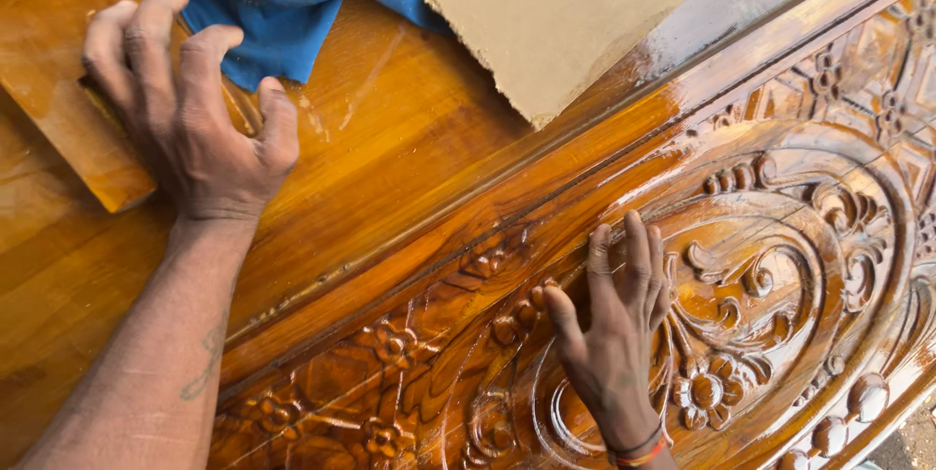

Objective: The person applies a beige wood filler to the carved grooves of a wooden headboard using their right hand. They repeatedly take filler from a cardboard sheet and press it into the intricate carvings, smoothing the surface with their fingers.

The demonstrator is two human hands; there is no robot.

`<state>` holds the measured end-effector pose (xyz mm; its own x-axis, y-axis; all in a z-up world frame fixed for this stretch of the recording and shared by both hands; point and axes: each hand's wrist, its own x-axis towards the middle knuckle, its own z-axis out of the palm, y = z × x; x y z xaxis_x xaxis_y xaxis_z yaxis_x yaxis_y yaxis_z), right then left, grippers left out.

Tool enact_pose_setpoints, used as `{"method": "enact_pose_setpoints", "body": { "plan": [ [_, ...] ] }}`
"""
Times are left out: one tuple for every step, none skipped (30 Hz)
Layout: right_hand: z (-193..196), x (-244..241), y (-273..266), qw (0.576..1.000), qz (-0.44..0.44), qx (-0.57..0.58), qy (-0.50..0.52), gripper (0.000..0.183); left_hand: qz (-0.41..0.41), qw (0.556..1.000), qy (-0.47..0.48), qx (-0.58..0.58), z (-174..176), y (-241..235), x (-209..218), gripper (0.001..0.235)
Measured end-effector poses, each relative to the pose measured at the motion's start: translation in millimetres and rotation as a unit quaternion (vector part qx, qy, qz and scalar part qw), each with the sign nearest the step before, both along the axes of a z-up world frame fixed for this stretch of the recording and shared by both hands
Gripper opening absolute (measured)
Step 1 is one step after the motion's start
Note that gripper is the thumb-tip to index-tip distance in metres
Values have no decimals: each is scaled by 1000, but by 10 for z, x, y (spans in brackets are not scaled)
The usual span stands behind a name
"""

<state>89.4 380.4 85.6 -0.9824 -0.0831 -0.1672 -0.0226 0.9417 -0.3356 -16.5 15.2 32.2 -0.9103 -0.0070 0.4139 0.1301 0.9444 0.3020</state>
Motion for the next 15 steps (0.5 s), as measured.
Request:
{"method": "enact_pose_setpoints", "body": {
  "plan": [
    [7,31,-53,998,24,61,9,88,-5,1000,2,1,13,-10,33,29],
    [26,45,-99,990,48,133,-7,85,-10,1000,9,4,7,-2,23,30],
    [61,69,-152,976,71,204,-23,82,-14,1000,14,0,7,3,19,31],
    [109,90,-191,956,92,274,-39,81,-13,1000,13,-7,9,15,22,30],
    [156,95,-210,960,96,258,-55,79,-12,1000,12,-15,12,24,22,30],
    [191,75,-211,963,99,242,-68,78,-4,1000,10,-24,16,34,15,29],
    [214,48,-200,965,102,226,-81,77,2,1000,8,-30,13,48,-1,28],
    [219,-3,-156,983,53,161,-66,66,10,999,6,-40,19,38,-7,28],
    [219,-70,-67,994,4,94,-50,56,17,999,6,-46,10,43,-13,28],
    [208,-96,15,998,-44,26,-40,46,24,998,1,-51,5,39,15,29],
    [173,-104,77,999,-31,20,-21,50,29,998,-5,-56,-6,38,44,29],
    [125,-120,132,1000,-19,15,1,54,33,998,-6,-57,-24,34,36,31],
    [73,-116,159,1000,-7,10,23,59,34,998,-5,-61,-39,25,31,31],
    [23,-90,154,1000,12,6,23,65,36,997,-3,-65,-53,15,22,31],
    [-25,-58,135,999,31,1,22,71,35,997,1,-71,-65,0,18,28]
  ]
}}
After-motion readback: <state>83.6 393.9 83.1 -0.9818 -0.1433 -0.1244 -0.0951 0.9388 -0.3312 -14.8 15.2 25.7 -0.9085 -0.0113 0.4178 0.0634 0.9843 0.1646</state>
